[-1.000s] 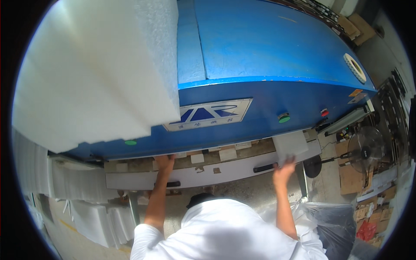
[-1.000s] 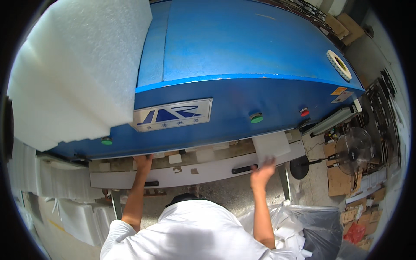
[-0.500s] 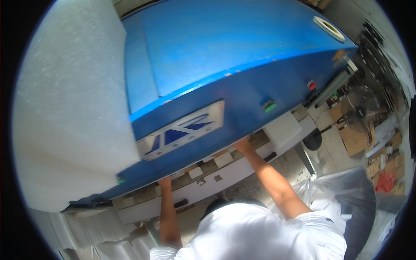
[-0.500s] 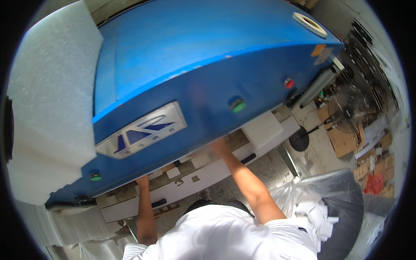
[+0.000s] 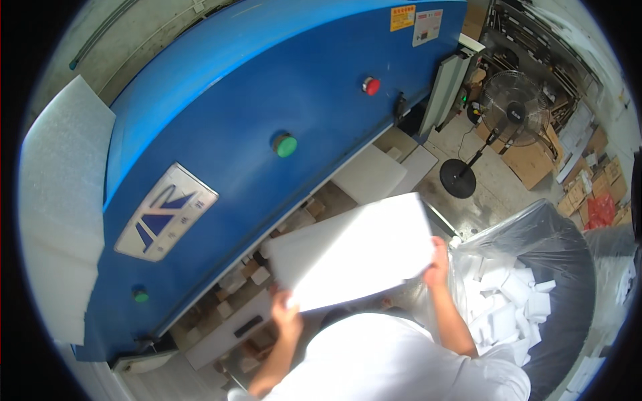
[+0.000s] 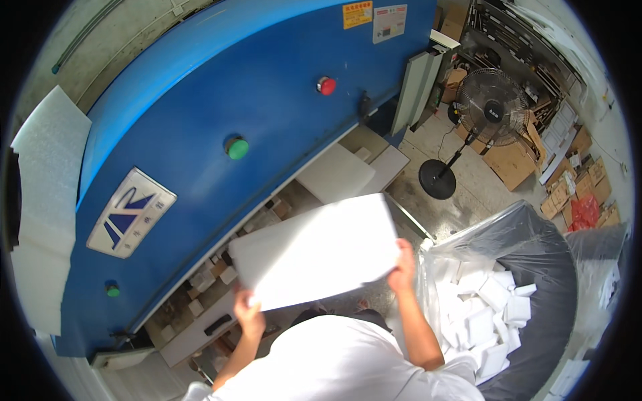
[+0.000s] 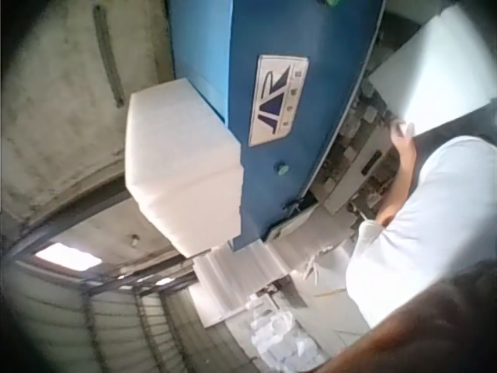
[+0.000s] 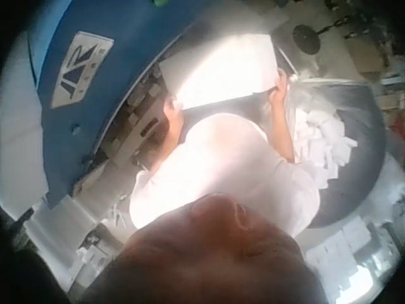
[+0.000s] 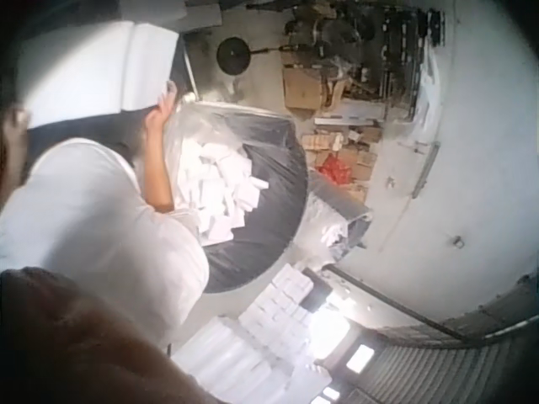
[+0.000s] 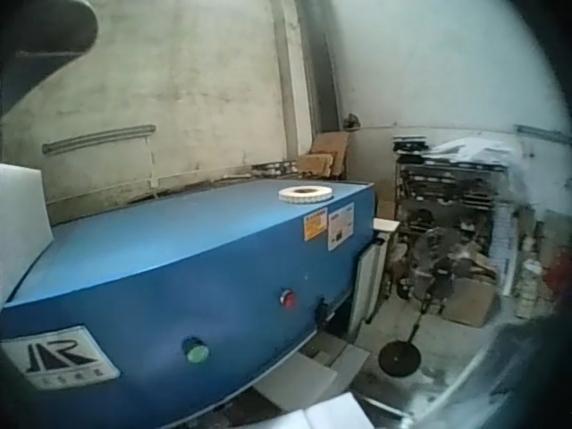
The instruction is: The person repeatedly picks up white rectangular foam sheets from a stack and places them into a blue industrial machine. The person then retrieves the processed sheets from the machine's output area and places them into a large plastic bag. This cycle of feeding and collecting is performed continuously throughout the video.
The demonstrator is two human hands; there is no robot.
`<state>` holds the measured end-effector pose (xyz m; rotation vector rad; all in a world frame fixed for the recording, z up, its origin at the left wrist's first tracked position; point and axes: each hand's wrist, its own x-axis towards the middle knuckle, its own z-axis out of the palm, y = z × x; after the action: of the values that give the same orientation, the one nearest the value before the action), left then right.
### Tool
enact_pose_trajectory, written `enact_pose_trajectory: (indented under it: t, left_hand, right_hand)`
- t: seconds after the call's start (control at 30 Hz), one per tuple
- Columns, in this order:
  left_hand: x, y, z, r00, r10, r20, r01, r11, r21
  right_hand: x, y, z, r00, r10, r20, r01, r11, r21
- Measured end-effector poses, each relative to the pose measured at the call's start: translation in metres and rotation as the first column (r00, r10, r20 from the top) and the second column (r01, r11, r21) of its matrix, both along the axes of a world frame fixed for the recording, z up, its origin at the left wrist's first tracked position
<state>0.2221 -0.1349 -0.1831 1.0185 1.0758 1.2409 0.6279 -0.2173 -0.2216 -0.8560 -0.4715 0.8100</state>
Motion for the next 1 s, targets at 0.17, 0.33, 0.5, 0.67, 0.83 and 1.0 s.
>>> enact_pose_trajectory:
  t: [0.17, 0.33, 0.5, 0.67, 0.83, 1.0]
  left_hand:
    - [0.23, -0.005, 0.115, 0.492, -0.818, -0.298, 0.793, 0.279, 0.542]
    - [0.363, 0.078, 0.093, 0.495, -0.123, -0.86, 0.78, 0.5, 0.377]
    - [0.344, 0.166, -0.012, -0.098, 0.215, -0.972, 0.6, 0.792, 0.114]
    - [0.325, 0.165, -0.022, -0.074, 0.551, -0.831, 0.657, 0.654, 0.375]
    - [0.256, 0.067, 0.066, 0.514, 0.371, -0.774, 0.7, 0.34, 0.628]
    - [0.113, -0.032, 0.097, 0.891, 0.19, -0.412, 0.238, 0.577, 0.781]
  right_hand:
    - [0.109, -0.114, 0.021, 0.907, 0.048, -0.419, 0.237, 0.764, 0.601]
    - [0.11, -0.153, 0.039, 0.815, 0.037, -0.578, 0.31, 0.815, 0.49]
    - [0.071, -0.204, 0.008, 0.8, -0.079, -0.595, 0.262, 0.937, 0.229]
    - [0.069, -0.215, -0.011, 0.809, -0.107, -0.579, 0.163, 0.986, 0.046]
    - [0.098, -0.159, -0.022, 0.991, 0.006, -0.133, -0.041, 0.964, -0.264]
    - [0.076, -0.034, 0.012, 0.969, -0.073, 0.235, 0.122, 0.972, -0.202]
